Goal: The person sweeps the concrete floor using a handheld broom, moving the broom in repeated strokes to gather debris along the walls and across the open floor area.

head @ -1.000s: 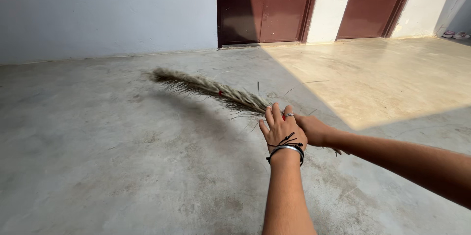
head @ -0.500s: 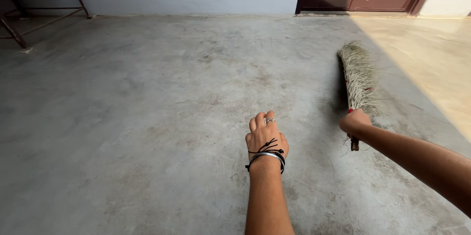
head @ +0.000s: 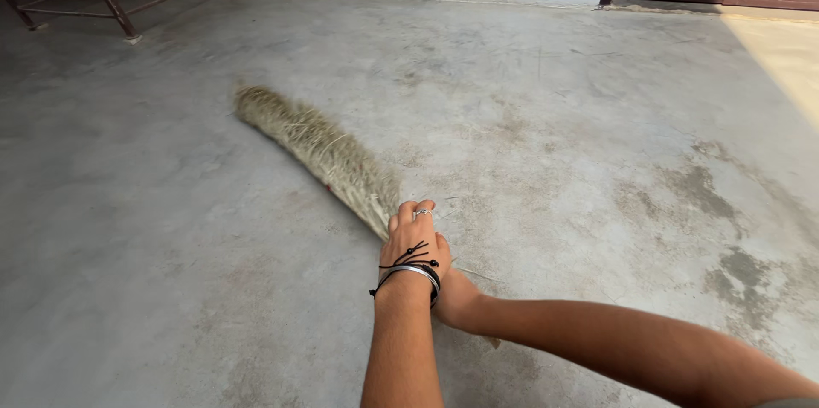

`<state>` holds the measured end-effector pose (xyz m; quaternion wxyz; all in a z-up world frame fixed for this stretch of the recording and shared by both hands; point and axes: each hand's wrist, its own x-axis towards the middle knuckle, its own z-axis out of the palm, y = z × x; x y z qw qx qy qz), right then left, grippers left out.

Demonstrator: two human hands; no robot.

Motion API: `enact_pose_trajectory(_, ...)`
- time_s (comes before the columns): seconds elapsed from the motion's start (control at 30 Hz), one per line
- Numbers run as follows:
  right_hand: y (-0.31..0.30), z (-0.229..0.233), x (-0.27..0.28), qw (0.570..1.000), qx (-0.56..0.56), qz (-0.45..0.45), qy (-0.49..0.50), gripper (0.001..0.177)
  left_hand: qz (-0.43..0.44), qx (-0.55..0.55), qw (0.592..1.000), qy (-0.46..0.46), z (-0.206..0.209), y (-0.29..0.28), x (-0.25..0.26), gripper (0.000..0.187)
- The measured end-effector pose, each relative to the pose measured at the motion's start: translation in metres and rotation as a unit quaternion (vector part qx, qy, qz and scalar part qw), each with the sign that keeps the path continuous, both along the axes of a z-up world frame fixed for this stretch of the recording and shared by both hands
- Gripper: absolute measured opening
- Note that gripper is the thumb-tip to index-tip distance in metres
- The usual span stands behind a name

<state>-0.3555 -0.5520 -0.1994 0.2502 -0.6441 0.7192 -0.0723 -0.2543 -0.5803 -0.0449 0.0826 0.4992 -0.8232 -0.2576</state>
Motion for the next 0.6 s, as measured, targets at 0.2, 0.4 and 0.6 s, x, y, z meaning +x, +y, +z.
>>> enact_pose_trajectory(0.2, -0.033, -0.048, 0.027, 0.956, -0.159, 0.243, -0.033, 0.026, 0.039, -0.016, 0.999, 0.012, 0.007, -0.014, -0.01, 0.053)
enact_pose_trajectory(0.4, -0.004, 0.071, -0.037, 0.987, -0.11, 0.108, -0.047, 0.023, 0.029, -0.012, 0.999, 0.005, -0.004, -0.018, -0.039, 0.055)
enact_pose_trajectory(0.6, 0.13, 0.167, -0.147, 0.985, -0.104, -0.118, -0.074, 0.064, -0.025, -0.024, 0.987, 0.154, 0.006, -0.006, -0.132, 0.053)
